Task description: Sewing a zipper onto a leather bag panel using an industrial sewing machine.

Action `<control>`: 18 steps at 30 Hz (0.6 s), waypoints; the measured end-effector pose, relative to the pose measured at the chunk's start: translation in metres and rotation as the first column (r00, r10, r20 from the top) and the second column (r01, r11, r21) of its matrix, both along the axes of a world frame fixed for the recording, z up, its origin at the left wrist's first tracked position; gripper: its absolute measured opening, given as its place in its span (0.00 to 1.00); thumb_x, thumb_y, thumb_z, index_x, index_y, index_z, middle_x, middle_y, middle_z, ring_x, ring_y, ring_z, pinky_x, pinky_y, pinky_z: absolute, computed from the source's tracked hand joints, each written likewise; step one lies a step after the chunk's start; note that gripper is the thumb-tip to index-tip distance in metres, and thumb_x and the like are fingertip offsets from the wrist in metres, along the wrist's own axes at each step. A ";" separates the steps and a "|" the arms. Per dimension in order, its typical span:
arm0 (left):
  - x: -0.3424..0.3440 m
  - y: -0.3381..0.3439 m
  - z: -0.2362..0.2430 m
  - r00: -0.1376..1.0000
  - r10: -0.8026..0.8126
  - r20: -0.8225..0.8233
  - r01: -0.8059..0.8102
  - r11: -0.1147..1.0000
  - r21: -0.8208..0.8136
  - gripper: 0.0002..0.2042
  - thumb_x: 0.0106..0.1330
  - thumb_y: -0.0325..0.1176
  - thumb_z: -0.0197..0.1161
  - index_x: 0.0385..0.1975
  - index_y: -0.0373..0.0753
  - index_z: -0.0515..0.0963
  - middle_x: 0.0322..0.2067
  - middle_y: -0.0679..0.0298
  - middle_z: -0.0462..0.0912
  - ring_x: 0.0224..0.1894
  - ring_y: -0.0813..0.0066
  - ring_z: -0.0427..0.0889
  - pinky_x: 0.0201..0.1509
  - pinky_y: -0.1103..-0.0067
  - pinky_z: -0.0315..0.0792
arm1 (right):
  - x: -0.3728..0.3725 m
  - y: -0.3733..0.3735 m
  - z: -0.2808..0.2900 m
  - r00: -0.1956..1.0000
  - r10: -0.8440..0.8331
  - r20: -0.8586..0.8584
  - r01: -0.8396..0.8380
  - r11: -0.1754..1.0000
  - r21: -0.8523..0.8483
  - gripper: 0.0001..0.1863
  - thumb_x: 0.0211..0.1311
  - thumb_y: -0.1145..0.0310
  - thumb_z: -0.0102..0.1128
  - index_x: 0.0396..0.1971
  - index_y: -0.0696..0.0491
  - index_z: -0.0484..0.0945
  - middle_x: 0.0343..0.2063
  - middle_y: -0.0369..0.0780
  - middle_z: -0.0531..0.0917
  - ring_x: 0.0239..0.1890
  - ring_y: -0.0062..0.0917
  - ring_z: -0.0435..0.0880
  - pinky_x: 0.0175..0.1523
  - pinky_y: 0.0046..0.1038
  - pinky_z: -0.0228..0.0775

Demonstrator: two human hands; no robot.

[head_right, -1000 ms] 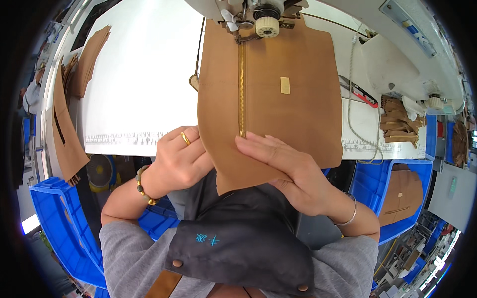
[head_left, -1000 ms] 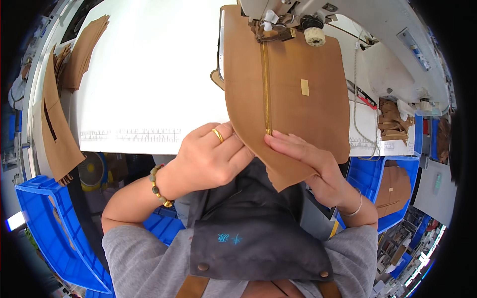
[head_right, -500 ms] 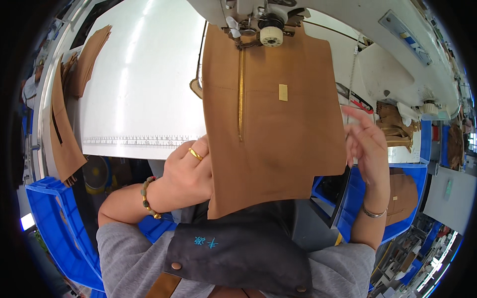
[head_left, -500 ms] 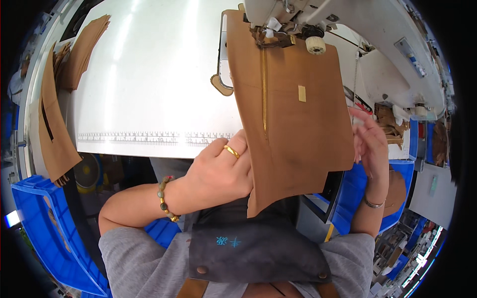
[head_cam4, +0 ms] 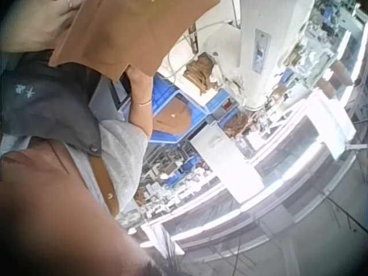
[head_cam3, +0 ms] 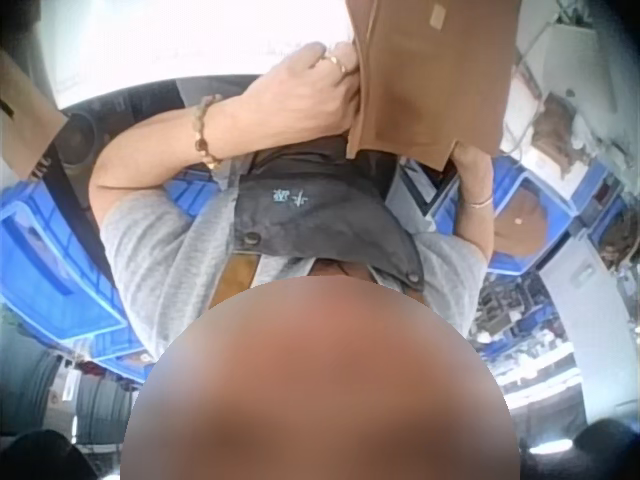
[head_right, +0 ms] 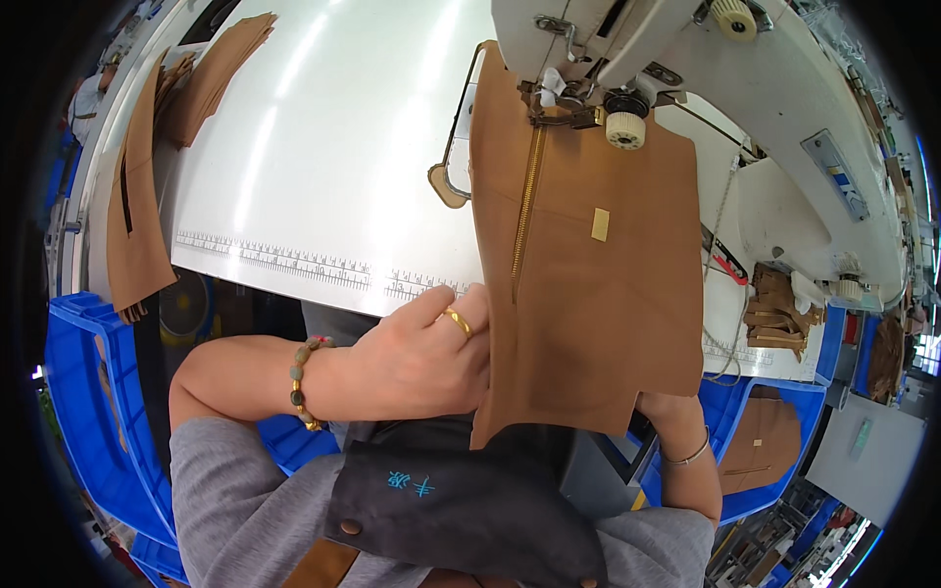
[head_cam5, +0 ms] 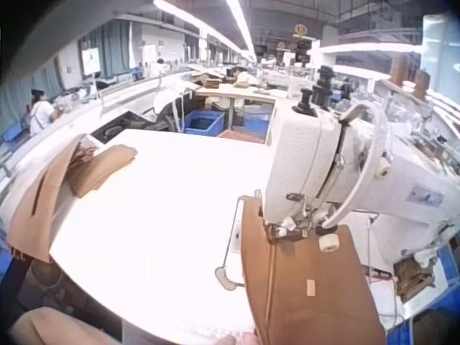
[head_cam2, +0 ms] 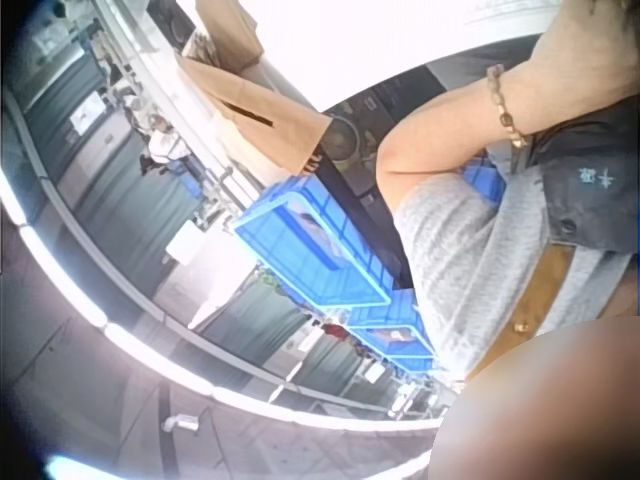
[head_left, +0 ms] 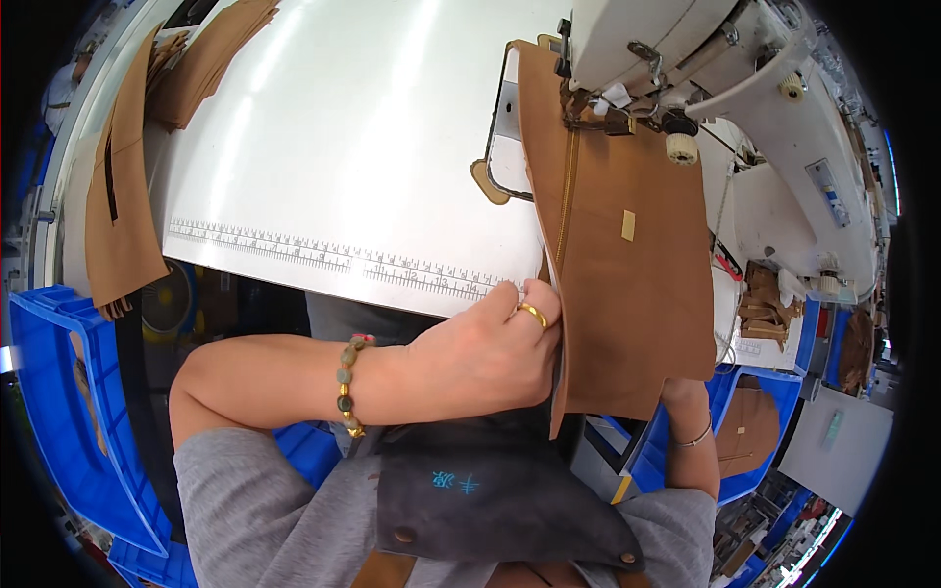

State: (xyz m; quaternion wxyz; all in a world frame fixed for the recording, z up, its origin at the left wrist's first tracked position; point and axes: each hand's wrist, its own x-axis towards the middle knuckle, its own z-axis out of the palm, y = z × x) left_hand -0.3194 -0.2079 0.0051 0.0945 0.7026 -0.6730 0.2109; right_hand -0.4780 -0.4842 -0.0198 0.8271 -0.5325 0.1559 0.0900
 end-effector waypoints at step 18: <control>0.003 0.001 -0.007 0.985 -0.024 -0.171 0.008 0.995 -0.098 0.13 0.50 0.29 0.64 0.35 0.32 0.83 0.43 0.54 0.85 0.54 0.55 0.83 0.38 0.76 0.75 | 0.107 -0.049 -0.002 0.912 -0.058 0.406 0.337 0.669 -0.663 0.17 0.73 0.66 0.60 0.54 0.61 0.81 0.43 0.44 0.88 0.41 0.37 0.87 0.45 0.34 0.80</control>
